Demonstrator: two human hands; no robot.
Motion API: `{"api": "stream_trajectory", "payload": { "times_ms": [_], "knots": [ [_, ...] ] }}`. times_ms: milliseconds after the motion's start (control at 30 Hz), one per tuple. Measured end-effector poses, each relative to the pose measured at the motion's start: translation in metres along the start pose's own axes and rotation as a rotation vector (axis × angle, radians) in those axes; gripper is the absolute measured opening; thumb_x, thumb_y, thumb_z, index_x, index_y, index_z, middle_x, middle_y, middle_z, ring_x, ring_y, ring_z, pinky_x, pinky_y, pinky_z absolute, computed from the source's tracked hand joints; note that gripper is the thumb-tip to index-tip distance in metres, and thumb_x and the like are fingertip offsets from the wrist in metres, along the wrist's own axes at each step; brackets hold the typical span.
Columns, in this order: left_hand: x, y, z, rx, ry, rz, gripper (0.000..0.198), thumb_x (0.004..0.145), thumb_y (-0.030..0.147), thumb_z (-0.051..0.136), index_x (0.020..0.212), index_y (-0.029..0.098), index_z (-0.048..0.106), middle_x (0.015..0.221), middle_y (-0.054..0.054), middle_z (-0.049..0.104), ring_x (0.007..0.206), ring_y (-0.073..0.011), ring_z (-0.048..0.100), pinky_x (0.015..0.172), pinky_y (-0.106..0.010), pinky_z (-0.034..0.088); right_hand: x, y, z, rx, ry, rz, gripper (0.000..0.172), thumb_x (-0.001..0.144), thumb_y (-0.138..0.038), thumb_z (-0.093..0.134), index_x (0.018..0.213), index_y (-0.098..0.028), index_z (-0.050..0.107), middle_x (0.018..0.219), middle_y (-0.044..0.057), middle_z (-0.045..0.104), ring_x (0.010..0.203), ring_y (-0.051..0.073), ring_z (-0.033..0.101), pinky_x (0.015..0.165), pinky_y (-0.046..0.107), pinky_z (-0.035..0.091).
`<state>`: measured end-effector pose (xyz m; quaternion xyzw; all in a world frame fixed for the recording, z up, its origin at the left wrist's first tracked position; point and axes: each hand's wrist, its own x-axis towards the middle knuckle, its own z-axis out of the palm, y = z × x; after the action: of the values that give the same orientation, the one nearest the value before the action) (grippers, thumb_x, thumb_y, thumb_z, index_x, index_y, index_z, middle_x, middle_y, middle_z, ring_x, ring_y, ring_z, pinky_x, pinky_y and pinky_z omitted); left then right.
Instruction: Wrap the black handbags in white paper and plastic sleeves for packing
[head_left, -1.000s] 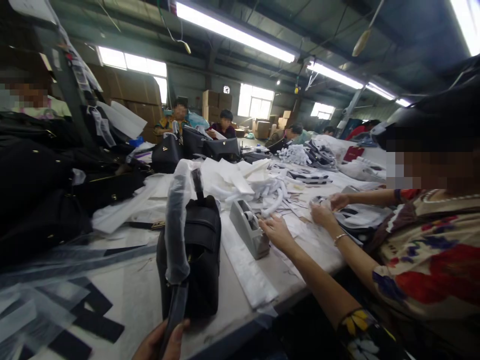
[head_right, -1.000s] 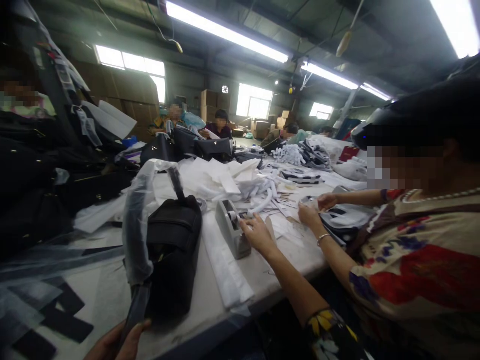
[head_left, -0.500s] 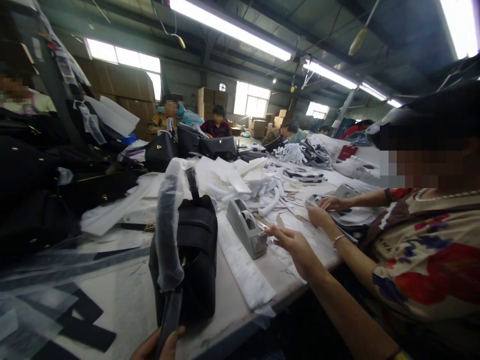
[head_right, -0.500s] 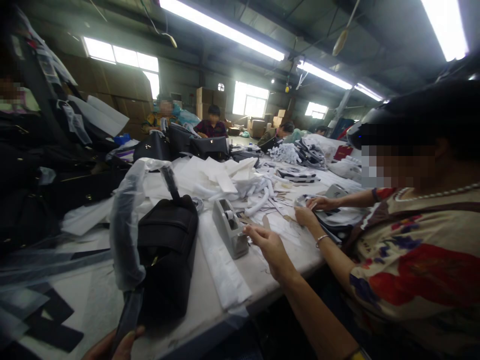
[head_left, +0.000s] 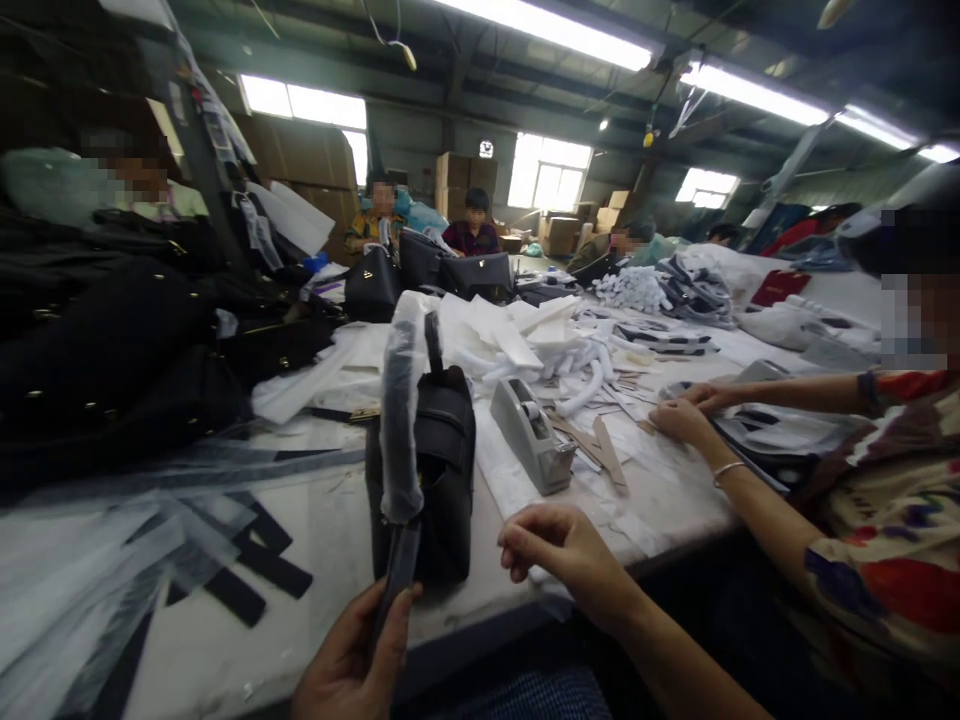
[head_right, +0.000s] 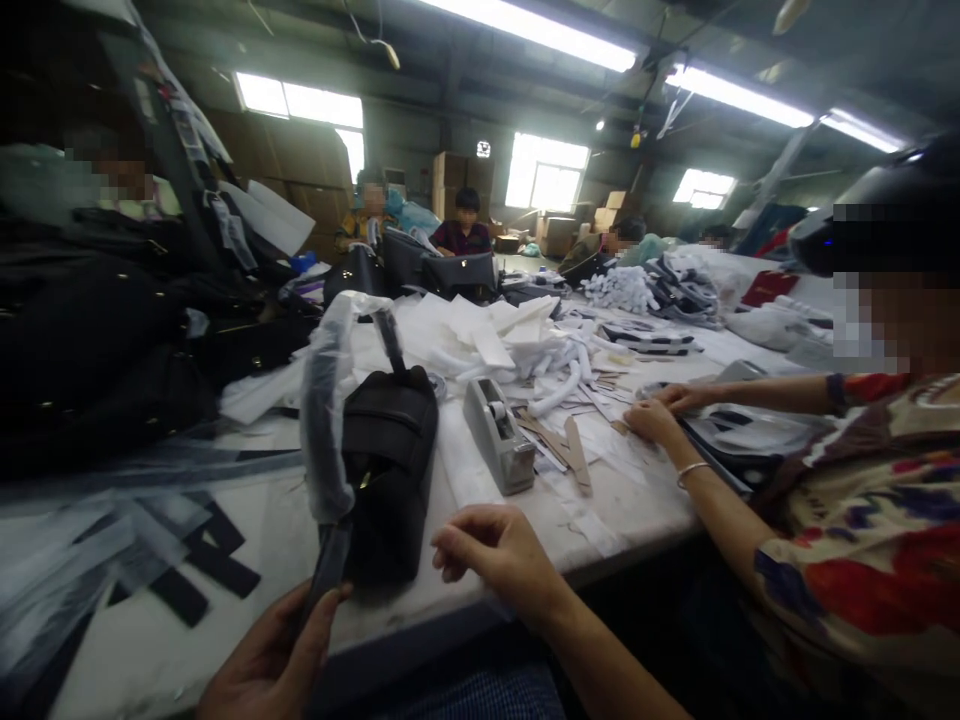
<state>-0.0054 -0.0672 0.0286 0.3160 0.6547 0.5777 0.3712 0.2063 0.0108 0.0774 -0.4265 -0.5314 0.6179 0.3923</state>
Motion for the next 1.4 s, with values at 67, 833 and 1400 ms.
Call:
{"api": "stream_trajectory", "payload": {
  "times_ms": [67,833,1400],
  "knots": [
    [-0.001,0.003,-0.001,0.003,-0.013,-0.01,0.05,0.066,0.061,0.078,0.095,0.02,0.077,0.097,-0.006,0.078,0.097,-0.0277,0.071,0.09,-0.032,0.054,-0.001,-0.007,0.031,0.014,-0.139,0.007,0.032,0.08,-0.045,0.077,0.08,-0.013,0.075,0.067,0.004,0.072,0.056,0.01,0.063,0.058,0.021,0.051],
    [-0.008,0.017,-0.009,-0.325,-0.381,-0.335,0.049,0.073,0.063,0.074,0.073,0.015,0.062,0.056,0.007,0.047,0.037,0.0008,0.02,0.036,-0.014,0.015,0.018,0.0,0.064,-0.278,-0.309,-0.051,0.021,0.094,-0.027,0.061,0.1,-0.018,0.079,0.077,0.001,0.071,0.069,0.012,0.065,0.067,0.021,0.05],
    [-0.007,0.022,-0.01,-0.355,-0.483,-0.431,0.049,0.073,0.063,0.074,0.078,0.015,0.063,0.053,0.008,0.045,0.037,0.0013,0.015,0.035,-0.014,0.01,0.008,0.015,0.092,-0.307,-0.064,-0.185,0.02,0.093,-0.022,0.055,0.089,-0.016,0.073,0.078,0.001,0.069,0.075,0.015,0.063,0.07,0.022,0.048]
  ]
}}
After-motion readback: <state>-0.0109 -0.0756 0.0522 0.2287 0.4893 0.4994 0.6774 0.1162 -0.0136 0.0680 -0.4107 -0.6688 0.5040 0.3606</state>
